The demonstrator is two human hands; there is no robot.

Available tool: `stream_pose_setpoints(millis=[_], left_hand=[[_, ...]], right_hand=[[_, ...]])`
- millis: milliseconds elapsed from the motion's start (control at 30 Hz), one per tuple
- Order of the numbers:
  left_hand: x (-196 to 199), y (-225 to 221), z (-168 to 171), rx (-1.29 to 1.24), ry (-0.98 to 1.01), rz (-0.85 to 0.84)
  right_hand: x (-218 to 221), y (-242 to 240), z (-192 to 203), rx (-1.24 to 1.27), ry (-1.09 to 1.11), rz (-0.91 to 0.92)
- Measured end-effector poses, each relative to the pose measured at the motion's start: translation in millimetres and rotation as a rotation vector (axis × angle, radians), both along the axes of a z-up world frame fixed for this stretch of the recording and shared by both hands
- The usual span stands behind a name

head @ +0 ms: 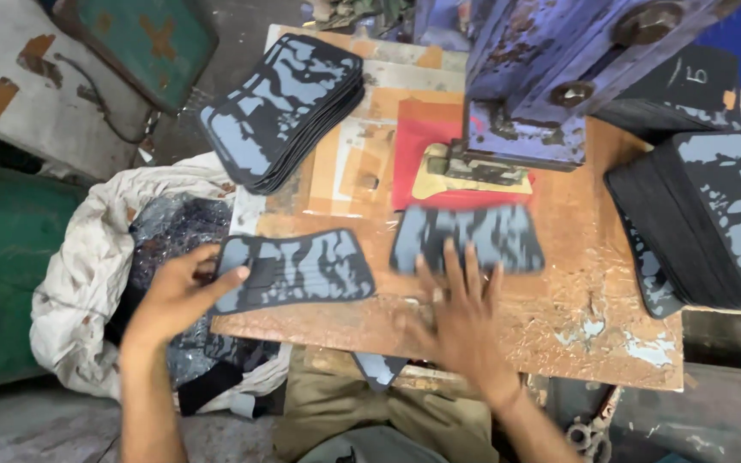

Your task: Applying patterns to small fabric components using a manual press machine.

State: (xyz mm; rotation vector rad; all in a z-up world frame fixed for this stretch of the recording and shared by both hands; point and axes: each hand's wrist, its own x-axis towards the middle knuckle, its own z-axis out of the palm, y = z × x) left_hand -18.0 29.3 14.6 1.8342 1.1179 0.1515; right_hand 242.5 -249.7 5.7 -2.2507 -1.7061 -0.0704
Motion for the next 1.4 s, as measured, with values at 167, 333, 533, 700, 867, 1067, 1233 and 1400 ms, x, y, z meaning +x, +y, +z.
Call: stream_pose_setpoints(millis=[167, 333, 533, 700, 867, 1067, 1233, 1400], left_hand=[[20, -22, -20, 0.016, -0.175, -0.017], [22, -24, -22, -0.045, -0.272, -0.022], [22, -18, -17, 0.004, -0.188, -0.053], [21, -24, -17, -0.006, -0.239, -0.067], [15, -23, -34, -0.097, -0.202, 0.010], [1, -25, -51, 0.048, -0.386, -0.006], [52, 21, 13, 0.054, -0.555, 0.365], [100, 116, -7, 0.091, -0.929, 0.371]], right_hand=[[39, 75, 3, 0.001, -0.099, -0.056], [22, 84, 8, -0.033, -0.070, -0.090], [13, 54, 15, 0.042, -0.004, -0.035], [-6, -2, 13, 0.111, 0.074, 0.035], [-10, -16, 10, 0.125, 0.135, 0.003], [19, -36, 32, 0.133, 0.156, -0.086], [188, -95, 71, 0.221, -0.321, -0.525], [210, -86, 79, 0.137, -0.317, -0.535]])
